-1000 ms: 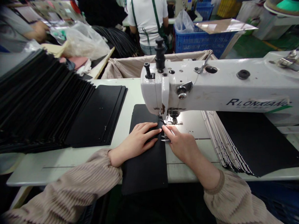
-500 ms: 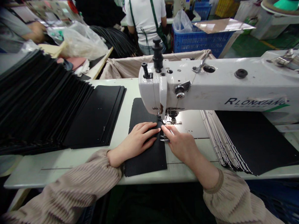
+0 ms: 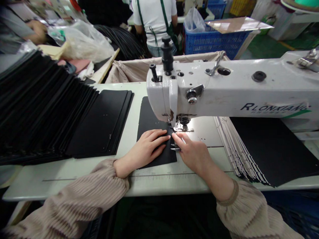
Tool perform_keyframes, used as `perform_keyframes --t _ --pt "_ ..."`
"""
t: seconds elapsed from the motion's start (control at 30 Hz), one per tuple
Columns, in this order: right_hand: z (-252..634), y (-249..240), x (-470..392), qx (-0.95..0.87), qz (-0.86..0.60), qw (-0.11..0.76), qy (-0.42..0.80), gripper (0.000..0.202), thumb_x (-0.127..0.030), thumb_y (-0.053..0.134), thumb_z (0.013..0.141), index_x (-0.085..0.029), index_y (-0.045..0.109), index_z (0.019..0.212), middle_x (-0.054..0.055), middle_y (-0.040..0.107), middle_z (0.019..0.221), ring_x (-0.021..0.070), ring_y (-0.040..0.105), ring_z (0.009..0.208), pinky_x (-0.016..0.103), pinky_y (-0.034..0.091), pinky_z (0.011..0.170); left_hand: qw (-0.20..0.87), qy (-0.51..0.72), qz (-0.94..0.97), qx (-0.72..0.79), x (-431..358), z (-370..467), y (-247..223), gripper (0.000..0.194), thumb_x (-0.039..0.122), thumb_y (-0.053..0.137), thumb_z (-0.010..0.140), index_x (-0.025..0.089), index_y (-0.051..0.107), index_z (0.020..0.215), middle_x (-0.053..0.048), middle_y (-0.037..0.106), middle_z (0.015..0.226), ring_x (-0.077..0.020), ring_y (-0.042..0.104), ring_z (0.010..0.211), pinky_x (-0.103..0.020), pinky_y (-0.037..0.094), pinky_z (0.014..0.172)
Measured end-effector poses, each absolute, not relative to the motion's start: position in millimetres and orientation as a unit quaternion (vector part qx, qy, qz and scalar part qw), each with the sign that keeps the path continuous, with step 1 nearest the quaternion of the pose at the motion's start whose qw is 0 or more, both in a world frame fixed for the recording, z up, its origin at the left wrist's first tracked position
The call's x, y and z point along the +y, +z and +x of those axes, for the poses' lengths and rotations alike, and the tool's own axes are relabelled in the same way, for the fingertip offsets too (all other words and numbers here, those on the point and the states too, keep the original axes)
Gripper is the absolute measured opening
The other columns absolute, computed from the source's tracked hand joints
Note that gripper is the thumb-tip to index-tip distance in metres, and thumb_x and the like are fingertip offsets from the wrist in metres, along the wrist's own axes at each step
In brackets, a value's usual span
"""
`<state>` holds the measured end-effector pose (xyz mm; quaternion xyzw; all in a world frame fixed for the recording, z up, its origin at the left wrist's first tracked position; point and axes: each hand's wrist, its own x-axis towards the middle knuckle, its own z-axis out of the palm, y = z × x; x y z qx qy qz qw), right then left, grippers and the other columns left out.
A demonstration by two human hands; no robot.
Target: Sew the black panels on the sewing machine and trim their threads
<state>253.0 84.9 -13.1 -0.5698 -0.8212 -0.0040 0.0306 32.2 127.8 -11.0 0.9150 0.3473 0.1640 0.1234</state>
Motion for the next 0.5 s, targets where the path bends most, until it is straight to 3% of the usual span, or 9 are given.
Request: perform_keyframes --t 0.5 --pt "252.3 -13.7 84.6 -0.822 -0.568 0.035 -0.012 0.057 -0.019 0.051 0.088 -0.029 0.044 0.144 0.004 0.052 0.142 0.0182 0.068 0.089 0.026 0.052 0.056 0.131 0.185 0.908 0.353 129.0 32.9 -13.2 0.035 0.023 0.049 0.096 0.023 0.056 0.130 -0.009 0.055 0.135 -0.0263 0.048 0.126 -0.048 0.042 0.105"
